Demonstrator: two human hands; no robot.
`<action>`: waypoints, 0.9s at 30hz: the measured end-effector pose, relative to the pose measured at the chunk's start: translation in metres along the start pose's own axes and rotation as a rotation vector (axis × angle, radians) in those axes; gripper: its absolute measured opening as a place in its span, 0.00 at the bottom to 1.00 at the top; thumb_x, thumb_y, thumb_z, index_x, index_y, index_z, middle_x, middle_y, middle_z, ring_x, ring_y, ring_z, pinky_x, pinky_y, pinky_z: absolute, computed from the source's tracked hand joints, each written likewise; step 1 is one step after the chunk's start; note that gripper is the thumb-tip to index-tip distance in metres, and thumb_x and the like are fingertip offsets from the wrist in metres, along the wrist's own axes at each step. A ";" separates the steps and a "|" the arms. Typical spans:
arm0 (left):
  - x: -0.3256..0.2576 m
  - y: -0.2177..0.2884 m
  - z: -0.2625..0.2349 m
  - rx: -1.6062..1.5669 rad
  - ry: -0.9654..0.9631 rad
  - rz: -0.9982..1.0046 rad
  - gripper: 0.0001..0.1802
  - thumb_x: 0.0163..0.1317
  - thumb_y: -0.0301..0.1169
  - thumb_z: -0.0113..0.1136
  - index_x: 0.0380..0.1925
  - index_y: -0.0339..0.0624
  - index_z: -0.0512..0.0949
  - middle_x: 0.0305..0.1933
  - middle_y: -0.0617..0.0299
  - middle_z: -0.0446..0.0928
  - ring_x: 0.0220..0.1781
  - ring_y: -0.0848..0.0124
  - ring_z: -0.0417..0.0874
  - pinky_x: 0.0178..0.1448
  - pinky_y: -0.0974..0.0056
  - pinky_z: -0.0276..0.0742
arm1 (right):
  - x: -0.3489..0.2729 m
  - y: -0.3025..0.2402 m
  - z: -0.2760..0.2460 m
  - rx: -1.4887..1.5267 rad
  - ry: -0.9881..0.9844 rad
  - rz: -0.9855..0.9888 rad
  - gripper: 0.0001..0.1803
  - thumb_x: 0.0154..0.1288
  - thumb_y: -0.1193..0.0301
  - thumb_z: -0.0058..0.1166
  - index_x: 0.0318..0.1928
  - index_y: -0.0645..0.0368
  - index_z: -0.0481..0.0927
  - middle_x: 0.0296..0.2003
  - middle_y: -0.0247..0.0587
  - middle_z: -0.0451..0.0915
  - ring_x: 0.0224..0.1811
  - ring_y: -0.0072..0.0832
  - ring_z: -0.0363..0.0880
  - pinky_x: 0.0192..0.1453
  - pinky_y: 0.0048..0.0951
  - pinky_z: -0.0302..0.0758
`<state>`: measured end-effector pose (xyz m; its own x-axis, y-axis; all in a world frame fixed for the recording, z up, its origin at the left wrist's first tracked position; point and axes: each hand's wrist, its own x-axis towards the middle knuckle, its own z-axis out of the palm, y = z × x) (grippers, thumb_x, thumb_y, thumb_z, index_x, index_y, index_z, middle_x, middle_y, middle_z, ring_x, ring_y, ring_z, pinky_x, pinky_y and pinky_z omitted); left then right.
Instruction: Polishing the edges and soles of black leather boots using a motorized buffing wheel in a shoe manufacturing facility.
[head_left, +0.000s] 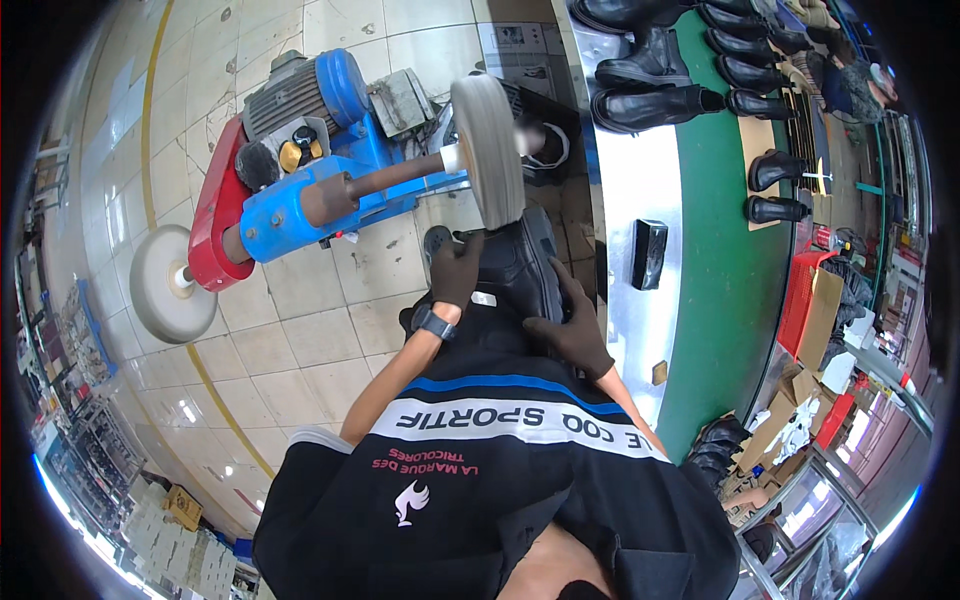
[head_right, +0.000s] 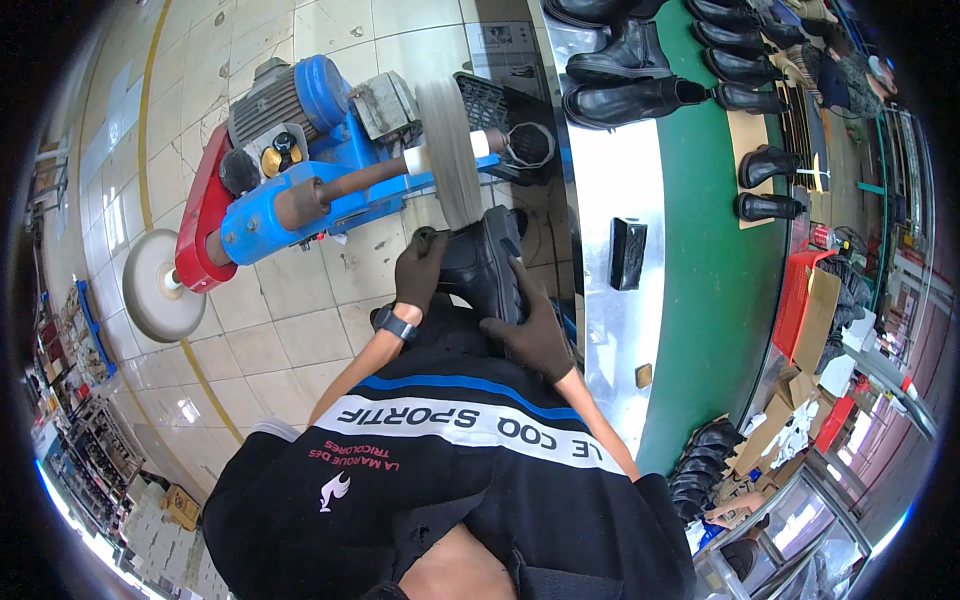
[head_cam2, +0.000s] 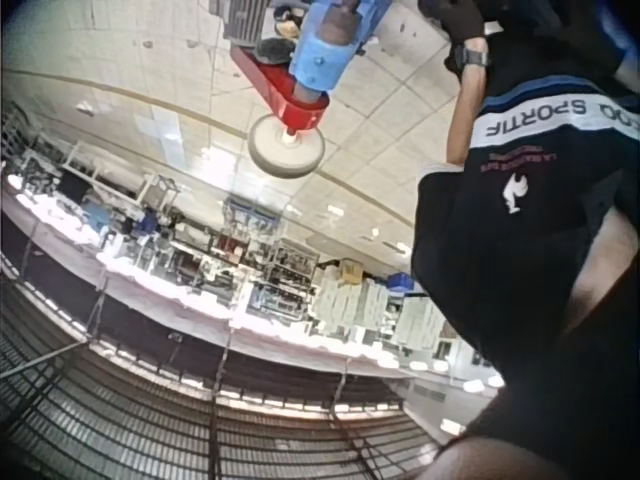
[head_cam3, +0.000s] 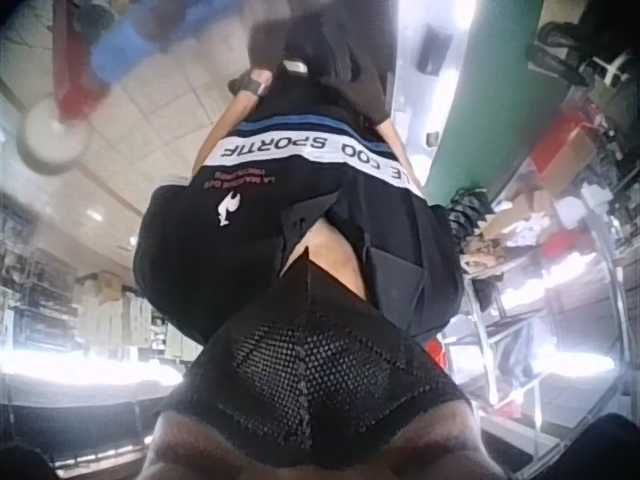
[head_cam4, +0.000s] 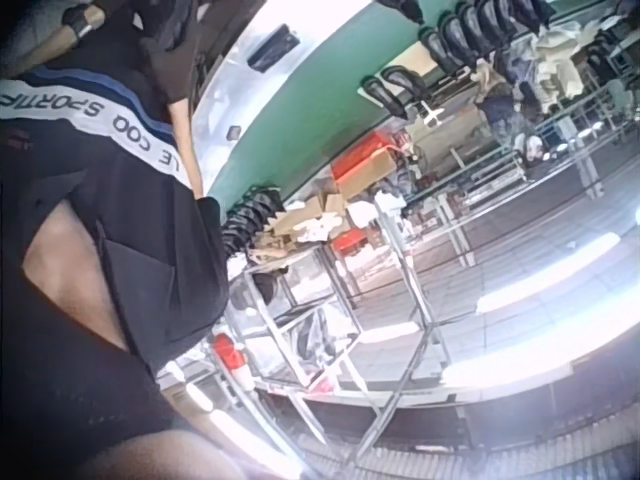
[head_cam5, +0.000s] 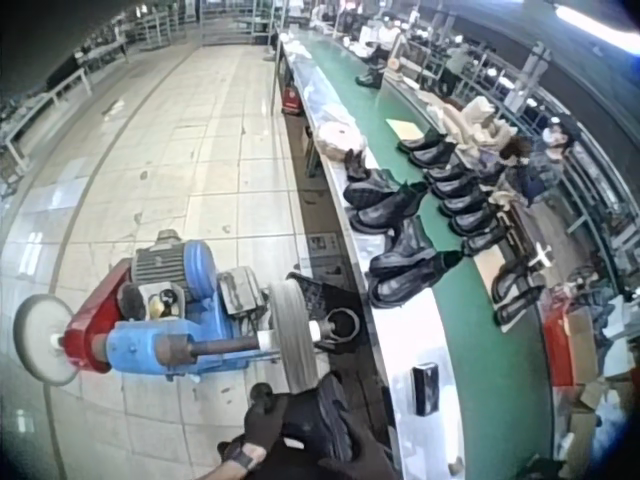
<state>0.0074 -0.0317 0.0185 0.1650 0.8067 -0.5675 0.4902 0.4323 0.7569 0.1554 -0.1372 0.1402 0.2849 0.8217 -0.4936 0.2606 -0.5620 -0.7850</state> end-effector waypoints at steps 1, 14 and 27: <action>0.005 -0.006 -0.005 -0.002 0.000 0.000 0.19 0.56 0.41 0.59 0.41 0.37 0.76 0.33 0.50 0.79 0.36 0.58 0.80 0.42 0.58 0.72 | -0.002 0.002 -0.003 -0.020 0.006 -0.049 0.49 0.41 0.65 0.65 0.65 0.61 0.57 0.57 0.54 0.67 0.61 0.39 0.65 0.63 0.34 0.61; 0.019 0.009 -0.015 -0.863 -0.985 -0.130 0.22 0.56 0.25 0.55 0.53 0.33 0.68 0.50 0.57 0.75 0.51 0.68 0.76 0.56 0.64 0.72 | 0.000 0.004 -0.029 0.149 -0.067 0.017 0.46 0.48 0.71 0.63 0.66 0.59 0.54 0.59 0.49 0.65 0.61 0.35 0.65 0.65 0.33 0.60; 0.102 -0.040 -0.042 -0.073 -0.683 0.729 0.14 0.62 0.28 0.46 0.45 0.32 0.74 0.42 0.59 0.78 0.43 0.73 0.78 0.47 0.70 0.74 | 0.085 0.005 0.048 1.174 -0.063 0.312 0.29 0.65 0.50 0.40 0.57 0.59 0.69 0.49 0.42 0.76 0.49 0.28 0.76 0.54 0.28 0.72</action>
<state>-0.0312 0.0506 -0.0561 0.8717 0.4901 -0.0043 0.0238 -0.0334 0.9992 0.1369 -0.0657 0.0764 0.1327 0.6883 -0.7131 -0.8140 -0.3348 -0.4746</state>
